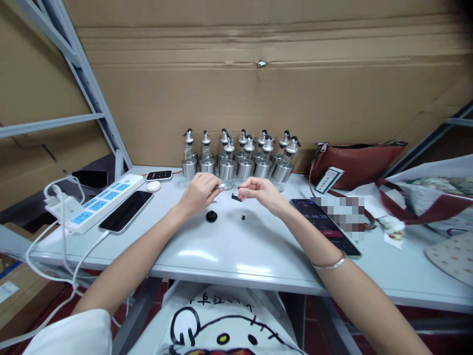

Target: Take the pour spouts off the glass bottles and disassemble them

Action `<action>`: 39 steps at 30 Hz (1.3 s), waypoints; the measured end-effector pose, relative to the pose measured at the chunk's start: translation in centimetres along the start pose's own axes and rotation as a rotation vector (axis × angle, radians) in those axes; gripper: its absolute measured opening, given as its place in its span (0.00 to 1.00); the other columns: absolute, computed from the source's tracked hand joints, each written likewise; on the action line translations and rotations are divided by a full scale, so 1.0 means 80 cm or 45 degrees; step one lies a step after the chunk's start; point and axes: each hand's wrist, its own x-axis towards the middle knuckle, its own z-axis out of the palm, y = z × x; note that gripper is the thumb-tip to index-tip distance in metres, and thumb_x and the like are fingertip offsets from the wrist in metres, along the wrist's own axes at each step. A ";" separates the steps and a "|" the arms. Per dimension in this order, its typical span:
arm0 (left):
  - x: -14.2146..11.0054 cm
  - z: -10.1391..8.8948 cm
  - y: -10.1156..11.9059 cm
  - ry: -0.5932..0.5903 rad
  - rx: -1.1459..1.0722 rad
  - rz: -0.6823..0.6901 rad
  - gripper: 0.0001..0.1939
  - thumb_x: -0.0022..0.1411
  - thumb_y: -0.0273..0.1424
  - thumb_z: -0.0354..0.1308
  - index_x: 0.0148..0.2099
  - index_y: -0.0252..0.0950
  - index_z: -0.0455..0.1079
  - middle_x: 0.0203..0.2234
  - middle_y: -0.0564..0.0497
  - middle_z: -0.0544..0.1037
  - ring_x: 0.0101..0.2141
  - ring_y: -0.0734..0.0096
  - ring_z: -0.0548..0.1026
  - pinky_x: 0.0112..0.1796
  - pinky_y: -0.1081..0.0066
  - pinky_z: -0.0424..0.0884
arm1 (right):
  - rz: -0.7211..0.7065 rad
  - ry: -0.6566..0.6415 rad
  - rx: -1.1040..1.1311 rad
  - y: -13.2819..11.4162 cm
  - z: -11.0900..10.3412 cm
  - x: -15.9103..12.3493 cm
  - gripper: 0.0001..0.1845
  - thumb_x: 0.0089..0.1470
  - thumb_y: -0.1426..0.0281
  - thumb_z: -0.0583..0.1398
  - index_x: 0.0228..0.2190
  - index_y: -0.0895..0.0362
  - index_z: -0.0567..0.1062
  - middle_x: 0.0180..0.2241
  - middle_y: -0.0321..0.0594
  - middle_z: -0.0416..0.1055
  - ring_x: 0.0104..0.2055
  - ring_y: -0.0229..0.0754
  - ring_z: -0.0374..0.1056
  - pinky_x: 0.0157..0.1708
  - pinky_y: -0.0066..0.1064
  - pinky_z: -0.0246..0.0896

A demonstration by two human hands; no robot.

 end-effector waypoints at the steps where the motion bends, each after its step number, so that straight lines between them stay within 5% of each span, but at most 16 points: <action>1: 0.000 0.001 -0.001 0.007 -0.003 -0.034 0.06 0.65 0.31 0.50 0.37 0.33 0.65 0.31 0.48 0.76 0.35 0.67 0.72 0.37 0.68 0.64 | -0.008 0.047 -0.006 0.002 -0.003 0.002 0.18 0.35 0.61 0.69 0.24 0.59 0.71 0.22 0.35 0.72 0.26 0.35 0.67 0.32 0.31 0.63; 5: -0.001 0.003 0.001 -0.027 -0.039 -0.036 0.07 0.66 0.30 0.48 0.42 0.33 0.66 0.33 0.48 0.77 0.35 0.68 0.72 0.39 0.68 0.64 | -0.037 0.083 -0.154 0.012 -0.007 0.006 0.16 0.37 0.63 0.67 0.24 0.58 0.69 0.22 0.34 0.70 0.24 0.35 0.66 0.30 0.31 0.64; 9: -0.005 0.001 0.002 -0.102 -0.070 -0.032 0.09 0.67 0.31 0.47 0.43 0.33 0.66 0.33 0.48 0.76 0.35 0.68 0.72 0.38 0.69 0.64 | -0.059 -0.094 -0.532 0.012 -0.007 0.002 0.12 0.45 0.62 0.62 0.29 0.58 0.72 0.21 0.36 0.70 0.23 0.36 0.65 0.28 0.30 0.61; 13: -0.007 -0.002 -0.001 -0.114 -0.074 -0.075 0.10 0.67 0.31 0.46 0.43 0.32 0.66 0.33 0.47 0.76 0.34 0.68 0.72 0.37 0.68 0.65 | 0.056 -0.299 -0.869 0.011 -0.013 0.000 0.16 0.43 0.58 0.62 0.22 0.59 0.69 0.18 0.34 0.66 0.21 0.35 0.59 0.23 0.27 0.52; 22: -0.005 -0.003 -0.001 -0.117 -0.082 -0.052 0.09 0.67 0.30 0.47 0.43 0.32 0.66 0.32 0.48 0.76 0.33 0.68 0.72 0.36 0.70 0.64 | 0.000 -0.347 -1.299 0.027 -0.021 0.004 0.27 0.52 0.50 0.53 0.14 0.57 0.61 0.15 0.32 0.54 0.20 0.33 0.46 0.22 0.29 0.41; 30: -0.005 -0.004 -0.001 -0.141 -0.077 -0.052 0.09 0.67 0.30 0.47 0.42 0.32 0.66 0.32 0.47 0.76 0.34 0.68 0.71 0.36 0.69 0.64 | 0.063 -0.332 -1.358 0.024 -0.021 0.003 0.23 0.54 0.56 0.54 0.16 0.58 0.66 0.16 0.34 0.61 0.20 0.34 0.50 0.23 0.29 0.44; 39: -0.006 -0.003 -0.002 -0.152 -0.090 -0.051 0.08 0.66 0.30 0.48 0.42 0.32 0.66 0.33 0.47 0.75 0.34 0.68 0.71 0.36 0.70 0.65 | 0.221 -0.511 -0.935 0.016 -0.016 -0.003 0.20 0.53 0.58 0.54 0.22 0.60 0.73 0.19 0.39 0.69 0.22 0.37 0.62 0.25 0.28 0.56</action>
